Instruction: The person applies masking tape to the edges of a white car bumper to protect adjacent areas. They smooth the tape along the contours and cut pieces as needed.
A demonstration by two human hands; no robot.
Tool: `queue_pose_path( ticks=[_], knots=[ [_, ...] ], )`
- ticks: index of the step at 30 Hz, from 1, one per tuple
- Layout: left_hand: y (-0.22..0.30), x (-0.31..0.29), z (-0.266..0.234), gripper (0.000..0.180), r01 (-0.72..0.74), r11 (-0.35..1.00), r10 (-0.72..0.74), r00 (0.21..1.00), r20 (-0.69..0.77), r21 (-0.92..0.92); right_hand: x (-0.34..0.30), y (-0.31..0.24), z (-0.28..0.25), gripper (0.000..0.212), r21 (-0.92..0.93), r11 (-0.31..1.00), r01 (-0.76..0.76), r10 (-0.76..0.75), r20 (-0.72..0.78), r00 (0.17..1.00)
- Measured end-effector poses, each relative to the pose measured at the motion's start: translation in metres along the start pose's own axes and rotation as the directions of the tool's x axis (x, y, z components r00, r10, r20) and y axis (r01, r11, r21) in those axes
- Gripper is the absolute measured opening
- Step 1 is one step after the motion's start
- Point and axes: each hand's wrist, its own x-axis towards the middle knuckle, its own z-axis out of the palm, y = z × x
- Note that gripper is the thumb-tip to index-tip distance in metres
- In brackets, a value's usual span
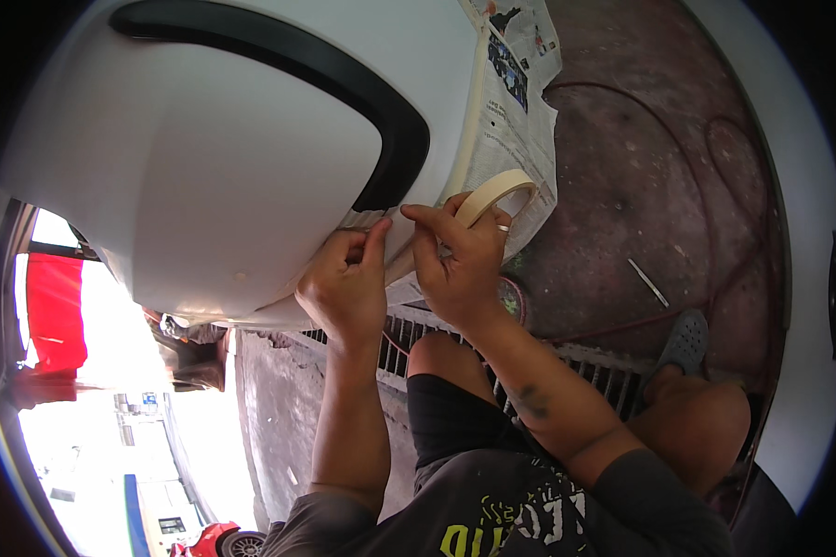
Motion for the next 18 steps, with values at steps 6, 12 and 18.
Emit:
queue_pose_path(
  ticks=[6, 12, 18],
  knots=[
    [-0.018, -0.003, -0.006, 0.024, -0.024, 0.996, 0.011, 0.989, -0.146, -0.086, -0.003, -0.008, 0.006, 0.035, -0.09, 0.995, 0.034, -0.029, 0.052, 0.998],
    [-0.022, -0.001, -0.026, 0.059, -0.562, 0.733, 0.642, 0.758, -0.117, 0.383, 0.016, 0.012, -0.013, 0.046, -0.109, 0.988, -0.107, 0.095, -0.111, 0.989],
    [-0.03, 0.025, -0.011, 0.098, -0.686, 0.611, 0.718, 0.691, 0.088, 0.396, 0.034, 0.03, -0.036, 0.047, -0.024, 0.942, -0.334, 0.32, -0.226, 0.92]
  ],
)
